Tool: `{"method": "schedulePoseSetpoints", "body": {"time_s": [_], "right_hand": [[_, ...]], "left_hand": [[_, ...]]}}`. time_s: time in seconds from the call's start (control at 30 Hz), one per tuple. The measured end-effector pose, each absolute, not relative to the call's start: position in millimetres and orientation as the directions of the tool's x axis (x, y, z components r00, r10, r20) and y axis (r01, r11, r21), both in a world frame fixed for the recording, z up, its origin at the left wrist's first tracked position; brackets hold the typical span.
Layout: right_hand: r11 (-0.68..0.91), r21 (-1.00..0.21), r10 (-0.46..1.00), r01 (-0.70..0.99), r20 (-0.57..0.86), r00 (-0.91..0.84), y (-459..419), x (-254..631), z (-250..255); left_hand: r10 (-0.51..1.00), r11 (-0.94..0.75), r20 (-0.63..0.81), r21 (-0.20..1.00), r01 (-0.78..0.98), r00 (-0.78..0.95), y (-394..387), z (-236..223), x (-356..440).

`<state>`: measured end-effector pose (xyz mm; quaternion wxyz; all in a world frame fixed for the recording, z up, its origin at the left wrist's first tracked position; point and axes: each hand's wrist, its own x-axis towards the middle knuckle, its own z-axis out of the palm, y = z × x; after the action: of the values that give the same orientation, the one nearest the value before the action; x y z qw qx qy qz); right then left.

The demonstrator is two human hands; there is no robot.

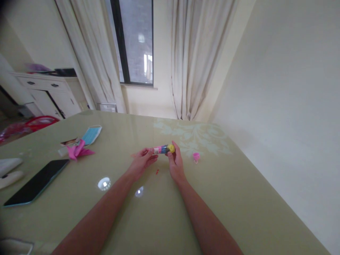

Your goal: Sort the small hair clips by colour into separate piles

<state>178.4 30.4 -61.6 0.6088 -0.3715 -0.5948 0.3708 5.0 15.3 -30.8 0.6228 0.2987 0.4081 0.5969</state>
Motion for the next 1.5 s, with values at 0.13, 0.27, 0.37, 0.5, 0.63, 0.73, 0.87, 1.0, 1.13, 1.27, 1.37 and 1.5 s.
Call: {"method": "schedulePoseSetpoints", "body": {"time_s": [0.13,0.27,0.37,0.5,0.63,0.73,0.87,1.0,1.13,1.27,1.37,1.5], "right_hand": [[0.435,-0.9,0.9,-0.04,0.434,0.032,32,178,-62],[0.437,-0.899,0.899,-0.031,0.435,0.051,33,180,-61],[0.441,-0.897,0.896,-0.03,0.439,0.06,32,180,-60],[0.441,-0.897,0.898,-0.033,0.44,0.032,31,180,-58],[0.422,-0.904,0.907,-0.067,0.421,0.018,31,181,-58],[0.404,-0.91,0.915,-0.089,0.404,0.019,32,181,-59],[0.409,-0.906,0.912,-0.106,0.409,0.026,32,180,-60],[0.425,-0.9,0.905,-0.097,0.422,0.046,33,180,-60],[0.428,-0.899,0.904,-0.091,0.425,0.05,35,182,-61],[0.428,-0.9,0.903,-0.083,0.424,0.063,37,183,-64],[0.431,-0.899,0.902,-0.073,0.429,0.044,36,182,-63],[0.456,-0.889,0.89,-0.038,0.456,0.0,31,180,-58]], "left_hand": [[0.975,0.124,-0.194,0.879,-0.46,-0.108,16,-30,2],[0.964,0.139,-0.224,0.884,-0.447,-0.144,16,-26,-1],[0.96,0.166,-0.253,0.86,-0.483,-0.121,15,-22,-2],[0.961,0.227,-0.277,0.799,-0.557,-0.006,12,-21,1],[0.965,0.244,-0.252,0.765,-0.596,0.072,9,-21,4],[0.964,0.235,-0.26,0.761,-0.605,0.047,10,-19,5],[0.961,0.222,-0.276,0.781,-0.584,-0.004,12,-19,3],[0.957,0.165,-0.265,0.834,-0.526,-0.12,13,-21,0],[0.949,0.167,-0.267,0.875,-0.455,-0.165,13,-23,-2],[0.956,0.137,-0.236,0.884,-0.447,-0.175,13,-23,-1],[0.961,0.131,-0.227,0.873,-0.469,-0.156,12,-22,0],[0.962,0.221,-0.273,0.802,-0.554,-0.012,9,-21,4]]}}
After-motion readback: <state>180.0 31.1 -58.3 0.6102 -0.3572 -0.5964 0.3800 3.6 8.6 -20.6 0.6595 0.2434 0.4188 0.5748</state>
